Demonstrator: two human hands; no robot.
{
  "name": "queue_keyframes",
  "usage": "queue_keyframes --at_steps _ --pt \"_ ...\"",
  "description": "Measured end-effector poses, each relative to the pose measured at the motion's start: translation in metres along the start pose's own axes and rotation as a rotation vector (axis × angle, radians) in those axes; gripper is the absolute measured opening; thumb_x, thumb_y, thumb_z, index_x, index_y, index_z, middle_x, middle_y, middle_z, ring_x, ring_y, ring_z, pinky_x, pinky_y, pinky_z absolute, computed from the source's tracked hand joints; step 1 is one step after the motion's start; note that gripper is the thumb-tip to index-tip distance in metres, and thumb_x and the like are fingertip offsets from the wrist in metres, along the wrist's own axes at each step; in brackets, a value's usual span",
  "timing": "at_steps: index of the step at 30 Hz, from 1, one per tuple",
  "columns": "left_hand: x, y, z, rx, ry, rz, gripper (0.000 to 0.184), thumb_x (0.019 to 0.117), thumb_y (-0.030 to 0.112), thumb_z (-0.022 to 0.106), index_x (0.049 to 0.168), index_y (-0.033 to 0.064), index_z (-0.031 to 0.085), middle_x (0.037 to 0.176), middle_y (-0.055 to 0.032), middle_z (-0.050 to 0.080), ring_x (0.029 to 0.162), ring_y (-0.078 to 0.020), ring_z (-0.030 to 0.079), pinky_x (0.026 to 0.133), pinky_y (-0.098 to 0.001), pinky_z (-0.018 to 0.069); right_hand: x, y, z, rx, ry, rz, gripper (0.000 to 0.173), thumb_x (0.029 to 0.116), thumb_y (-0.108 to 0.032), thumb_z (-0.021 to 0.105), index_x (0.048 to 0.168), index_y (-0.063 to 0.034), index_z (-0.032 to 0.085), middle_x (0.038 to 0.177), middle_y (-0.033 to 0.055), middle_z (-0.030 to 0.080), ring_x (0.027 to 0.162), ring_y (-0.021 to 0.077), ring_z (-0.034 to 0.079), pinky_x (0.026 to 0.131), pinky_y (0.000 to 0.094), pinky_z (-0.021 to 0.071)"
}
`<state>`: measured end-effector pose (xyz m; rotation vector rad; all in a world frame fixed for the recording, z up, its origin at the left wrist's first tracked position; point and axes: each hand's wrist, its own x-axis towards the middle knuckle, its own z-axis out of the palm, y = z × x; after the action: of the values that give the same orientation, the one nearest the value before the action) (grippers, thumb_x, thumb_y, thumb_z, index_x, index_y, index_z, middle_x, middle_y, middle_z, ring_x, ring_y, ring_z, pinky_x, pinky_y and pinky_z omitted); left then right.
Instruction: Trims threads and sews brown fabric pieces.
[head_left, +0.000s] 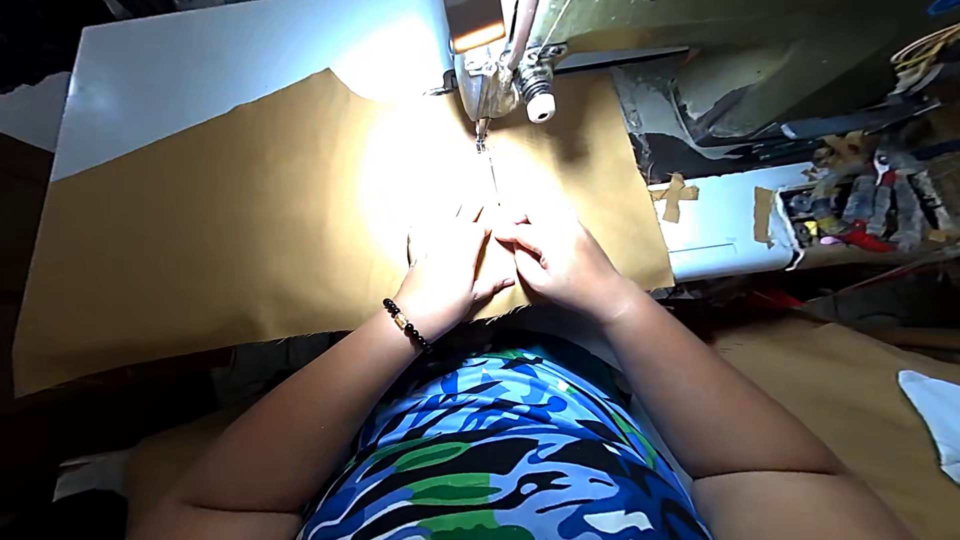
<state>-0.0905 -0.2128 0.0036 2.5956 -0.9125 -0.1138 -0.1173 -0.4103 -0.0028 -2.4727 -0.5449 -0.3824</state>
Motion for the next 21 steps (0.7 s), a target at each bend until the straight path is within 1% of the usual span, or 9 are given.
queue_keyframes --at_steps 2,5,9,11,14,15,17,19,21 --pt "0.001 0.000 -0.001 0.030 -0.001 -0.005 0.070 0.0925 0.060 0.061 0.142 0.0106 0.058 0.164 -0.0069 0.038 0.153 -0.0306 0.031 0.116 -0.0689 0.0183 -0.004 -0.001 0.001 -0.015 0.003 -0.006 0.031 0.0922 -0.010 0.053 0.110 -0.0071 0.078 0.110 0.0126 0.070 0.108 0.0300 0.064 0.095 0.0497 0.0490" --pt "0.005 -0.003 -0.002 0.046 0.015 -0.017 0.068 0.0889 0.064 0.062 0.135 0.0147 0.063 0.162 -0.0022 0.042 0.150 -0.0296 0.035 0.113 -0.0698 0.0214 -0.003 0.000 0.002 -0.070 0.007 -0.034 0.030 0.0921 -0.009 0.054 0.110 -0.0069 0.078 0.111 0.0133 0.071 0.107 0.0311 0.066 0.094 0.0496 0.0491" --pt "0.020 -0.011 -0.007 0.022 -0.028 -0.029 0.068 0.0898 0.063 0.061 0.137 0.0144 0.061 0.162 -0.0024 0.041 0.150 -0.0300 0.035 0.113 -0.0684 0.0224 0.009 0.008 0.004 -0.123 -0.008 -0.031 0.033 0.0949 -0.011 0.051 0.115 -0.0074 0.077 0.113 0.0154 0.071 0.111 0.0348 0.065 0.096 0.0533 0.0483" --pt "0.029 -0.015 -0.009 0.012 -0.045 -0.050 0.068 0.0861 0.067 0.063 0.134 0.0174 0.061 0.162 -0.0003 0.041 0.149 -0.0266 0.036 0.113 -0.0673 0.0217 0.018 0.013 0.002 -0.119 -0.039 -0.008 0.034 0.0943 -0.012 0.050 0.114 -0.0075 0.077 0.112 0.0150 0.070 0.113 0.0353 0.063 0.098 0.0544 0.0468" --pt "0.032 -0.017 -0.009 0.006 -0.035 -0.064 0.067 0.0830 0.068 0.065 0.130 0.0206 0.062 0.162 0.0033 0.041 0.151 -0.0234 0.033 0.113 -0.0674 0.0198 0.025 0.014 -0.002 -0.118 -0.092 0.009 0.032 0.0938 -0.011 0.050 0.111 -0.0078 0.077 0.106 0.0145 0.068 0.110 0.0344 0.062 0.098 0.0527 0.0461" --pt "0.033 -0.018 -0.009 0.008 -0.019 -0.058 0.067 0.0827 0.068 0.065 0.130 0.0207 0.063 0.161 0.0030 0.043 0.150 -0.0239 0.034 0.111 -0.0672 0.0212 0.027 0.014 -0.004 -0.119 -0.109 0.017 0.032 0.0937 -0.011 0.050 0.111 -0.0074 0.077 0.106 0.0152 0.067 0.110 0.0350 0.062 0.099 0.0532 0.0453" --pt "0.038 -0.022 -0.011 0.029 -0.030 -0.043 0.067 0.0863 0.068 0.060 0.133 0.0201 0.062 0.161 0.0020 0.041 0.151 -0.0248 0.034 0.113 -0.0684 0.0204 0.035 0.013 -0.009 -0.136 -0.180 0.064 0.034 0.0948 -0.012 0.050 0.117 -0.0081 0.076 0.113 0.0166 0.067 0.117 0.0366 0.060 0.102 0.0553 0.0448" --pt "0.049 -0.027 -0.015 0.084 -0.040 -0.044 0.068 0.0865 0.069 0.060 0.134 0.0204 0.060 0.161 0.0025 0.041 0.149 -0.0240 0.036 0.113 -0.0656 0.0217 0.047 0.016 -0.011 -0.153 -0.235 0.097 0.035 0.0958 -0.011 0.050 0.121 -0.0096 0.074 0.117 0.0168 0.065 0.116 0.0370 0.059 0.097 0.0543 0.0462" --pt "0.064 -0.033 -0.021 0.123 -0.053 -0.048 0.070 0.0859 0.070 0.060 0.136 0.0210 0.060 0.160 0.0020 0.042 0.147 -0.0243 0.038 0.112 -0.0653 0.0250 0.060 0.024 -0.010 -0.178 -0.246 0.092 0.035 0.0962 -0.011 0.051 0.122 -0.0107 0.074 0.120 0.0170 0.065 0.116 0.0378 0.058 0.093 0.0541 0.0468"
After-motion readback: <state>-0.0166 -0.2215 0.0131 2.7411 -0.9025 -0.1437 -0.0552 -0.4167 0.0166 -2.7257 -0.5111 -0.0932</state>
